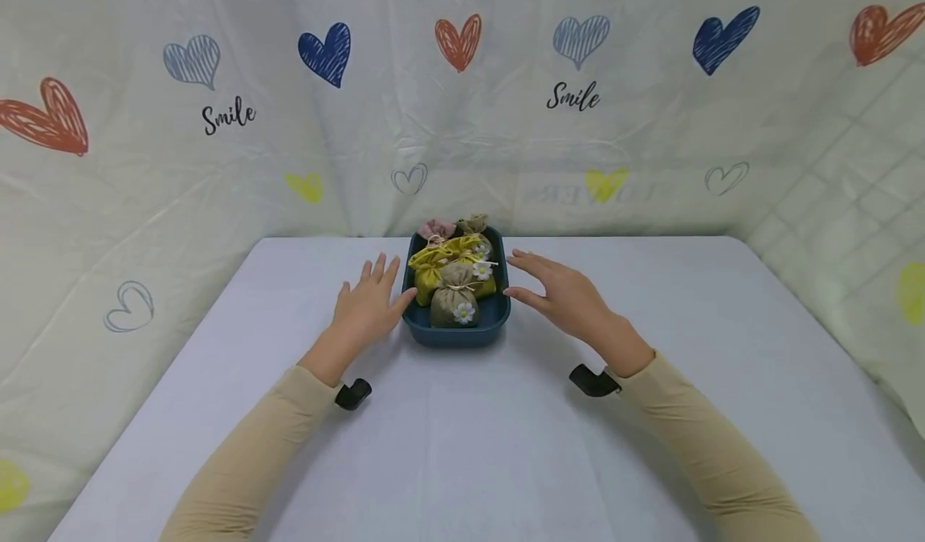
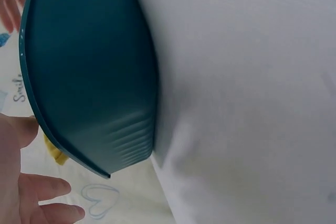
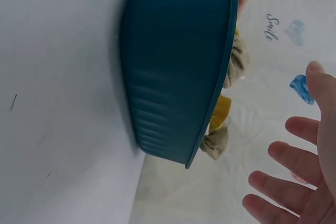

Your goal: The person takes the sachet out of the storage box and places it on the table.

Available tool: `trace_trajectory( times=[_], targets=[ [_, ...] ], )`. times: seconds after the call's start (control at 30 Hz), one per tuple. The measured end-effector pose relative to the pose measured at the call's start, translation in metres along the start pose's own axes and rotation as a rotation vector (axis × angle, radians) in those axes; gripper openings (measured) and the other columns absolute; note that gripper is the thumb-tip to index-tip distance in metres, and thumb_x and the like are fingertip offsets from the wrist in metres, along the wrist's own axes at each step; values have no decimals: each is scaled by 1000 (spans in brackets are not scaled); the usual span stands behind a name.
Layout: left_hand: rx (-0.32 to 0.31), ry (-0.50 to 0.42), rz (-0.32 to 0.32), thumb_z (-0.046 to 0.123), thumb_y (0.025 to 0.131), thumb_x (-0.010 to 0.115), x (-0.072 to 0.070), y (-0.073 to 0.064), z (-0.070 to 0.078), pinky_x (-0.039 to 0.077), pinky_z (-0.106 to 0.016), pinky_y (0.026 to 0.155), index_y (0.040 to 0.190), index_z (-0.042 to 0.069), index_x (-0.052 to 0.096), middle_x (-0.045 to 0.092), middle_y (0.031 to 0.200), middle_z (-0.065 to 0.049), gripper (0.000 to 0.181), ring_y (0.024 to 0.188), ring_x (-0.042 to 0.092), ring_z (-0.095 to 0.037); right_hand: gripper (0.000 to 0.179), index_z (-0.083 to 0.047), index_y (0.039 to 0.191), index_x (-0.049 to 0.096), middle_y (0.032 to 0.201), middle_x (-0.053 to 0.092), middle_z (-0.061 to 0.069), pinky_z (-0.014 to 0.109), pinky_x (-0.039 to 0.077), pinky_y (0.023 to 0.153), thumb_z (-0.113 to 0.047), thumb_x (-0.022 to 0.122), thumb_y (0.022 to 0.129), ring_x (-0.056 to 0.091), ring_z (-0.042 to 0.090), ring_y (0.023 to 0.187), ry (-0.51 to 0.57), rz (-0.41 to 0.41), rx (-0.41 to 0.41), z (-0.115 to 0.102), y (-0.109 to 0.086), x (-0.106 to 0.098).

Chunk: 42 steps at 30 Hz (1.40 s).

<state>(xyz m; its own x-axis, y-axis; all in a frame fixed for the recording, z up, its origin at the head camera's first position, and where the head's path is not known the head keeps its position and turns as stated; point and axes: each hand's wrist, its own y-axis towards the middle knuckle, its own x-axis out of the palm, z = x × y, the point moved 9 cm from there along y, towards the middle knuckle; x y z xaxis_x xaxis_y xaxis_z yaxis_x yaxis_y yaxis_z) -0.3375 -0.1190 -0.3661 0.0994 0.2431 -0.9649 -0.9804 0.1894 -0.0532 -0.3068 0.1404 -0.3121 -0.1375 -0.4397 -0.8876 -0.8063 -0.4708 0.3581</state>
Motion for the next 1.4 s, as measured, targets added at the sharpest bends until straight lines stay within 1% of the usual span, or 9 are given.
trace_trajectory(
  times=[0.13,0.27,0.4,0.5,0.6,0.73,0.87,1.03,1.4],
  targets=[
    [11,17,-12,53,109,40,4,-1,3,15,-68,117,166,12,11,7,171,-14,76,156,6,-34,58,-6,147,57,151,52,17,55,49,100,-32,72,98,56,38,130,12,3,-16,-6,1,0],
    [21,37,1,53,109,41,5,-2,6,18,-67,117,166,11,15,11,170,-15,76,156,9,-34,56,-6,146,58,145,58,19,55,50,99,-30,73,98,60,38,125,39,1,-17,-10,4,0],
    [30,60,-1,53,109,41,9,-3,8,19,-67,116,165,9,19,13,170,-16,75,155,12,-36,54,-7,146,58,137,63,20,52,54,91,-31,71,99,67,37,111,109,-36,33,-9,9,7],
    [37,74,-9,53,109,41,12,-5,10,21,-67,116,165,9,20,14,169,-16,75,155,13,-37,53,-8,146,59,132,65,22,51,56,87,-32,70,100,69,37,106,164,-67,82,-7,12,14],
    [44,74,-10,54,108,42,13,-7,12,21,-67,116,165,10,20,15,169,-15,75,155,14,-37,51,-7,145,59,131,66,23,50,56,88,-30,69,101,68,38,109,209,-71,92,-9,14,17],
    [72,66,-5,55,108,41,12,-8,15,19,-67,116,165,11,23,16,169,-14,74,154,14,-38,48,-4,144,60,134,65,19,45,57,90,-24,69,101,68,35,111,303,-67,85,-12,18,19],
    [110,74,-6,57,107,40,14,-9,16,18,-68,117,164,12,26,17,169,-13,74,154,15,-39,47,-3,144,59,136,64,17,43,57,89,-23,68,102,68,30,110,374,-94,119,-11,24,26],
    [143,90,-10,61,106,38,18,-8,16,18,-68,116,164,13,27,18,169,-12,76,154,15,-41,48,-2,144,59,132,66,18,47,56,86,-26,66,103,68,30,109,398,-132,180,-10,31,33],
    [165,104,0,65,104,40,17,-9,16,20,-68,116,165,13,23,17,170,-11,82,154,15,-42,48,-2,144,59,131,67,18,48,55,93,-26,65,103,66,34,116,425,-165,242,-6,43,42]
  ],
)
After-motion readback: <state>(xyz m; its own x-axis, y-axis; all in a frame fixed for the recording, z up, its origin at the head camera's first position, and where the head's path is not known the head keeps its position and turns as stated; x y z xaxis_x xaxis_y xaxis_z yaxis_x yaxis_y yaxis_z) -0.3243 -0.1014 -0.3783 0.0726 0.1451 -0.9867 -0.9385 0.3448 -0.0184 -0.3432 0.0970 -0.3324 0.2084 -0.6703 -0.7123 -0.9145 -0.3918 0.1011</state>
